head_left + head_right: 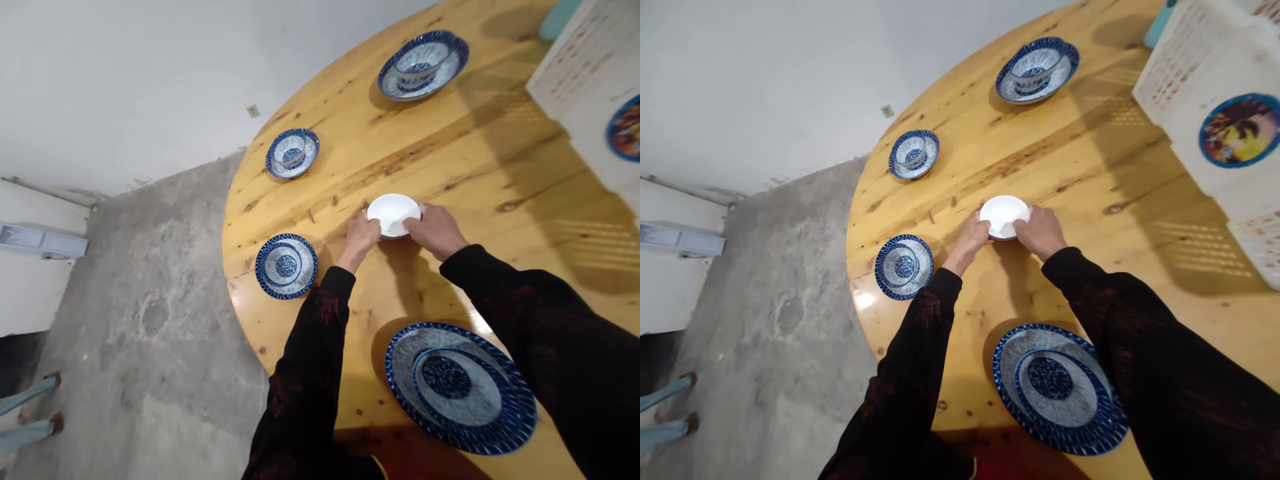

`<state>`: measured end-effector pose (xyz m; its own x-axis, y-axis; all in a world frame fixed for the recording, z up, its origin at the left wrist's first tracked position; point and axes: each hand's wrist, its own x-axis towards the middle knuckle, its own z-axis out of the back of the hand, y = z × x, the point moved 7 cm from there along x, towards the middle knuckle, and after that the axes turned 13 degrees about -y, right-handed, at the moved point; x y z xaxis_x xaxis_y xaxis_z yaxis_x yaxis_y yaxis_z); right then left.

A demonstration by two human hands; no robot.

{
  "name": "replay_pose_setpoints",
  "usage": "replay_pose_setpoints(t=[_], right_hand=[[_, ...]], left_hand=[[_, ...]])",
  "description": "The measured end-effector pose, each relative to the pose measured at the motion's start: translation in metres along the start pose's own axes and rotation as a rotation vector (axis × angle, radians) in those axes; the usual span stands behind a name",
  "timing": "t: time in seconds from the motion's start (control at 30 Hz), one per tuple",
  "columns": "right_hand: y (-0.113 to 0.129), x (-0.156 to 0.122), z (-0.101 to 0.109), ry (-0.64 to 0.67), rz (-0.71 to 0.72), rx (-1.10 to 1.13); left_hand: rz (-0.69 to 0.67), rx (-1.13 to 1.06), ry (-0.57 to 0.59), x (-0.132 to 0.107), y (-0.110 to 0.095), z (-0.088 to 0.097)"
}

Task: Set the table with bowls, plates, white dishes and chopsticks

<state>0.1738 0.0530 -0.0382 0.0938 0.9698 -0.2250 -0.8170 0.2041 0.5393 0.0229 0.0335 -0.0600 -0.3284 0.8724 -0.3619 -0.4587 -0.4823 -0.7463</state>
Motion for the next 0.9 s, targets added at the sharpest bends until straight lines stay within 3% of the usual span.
replay_pose_setpoints(t=[0.23,0.6,0.9], right_hand=[[-0.001,-0.004,0.013,-0.169,0.134,-0.058],[0.007,-0.008,0.029,-0.157,0.043,-0.029],[0.011,-0.011,0.030,-0.114,0.063,-0.066]], left_hand=[[-0.223,0.211,-0.201,-0.024,-0.027,0.025],[-0.224,0.298,-0.169,-0.024,-0.029,0.026],[-0.245,0.323,-0.181,-0.023,-0.031,0.026]])
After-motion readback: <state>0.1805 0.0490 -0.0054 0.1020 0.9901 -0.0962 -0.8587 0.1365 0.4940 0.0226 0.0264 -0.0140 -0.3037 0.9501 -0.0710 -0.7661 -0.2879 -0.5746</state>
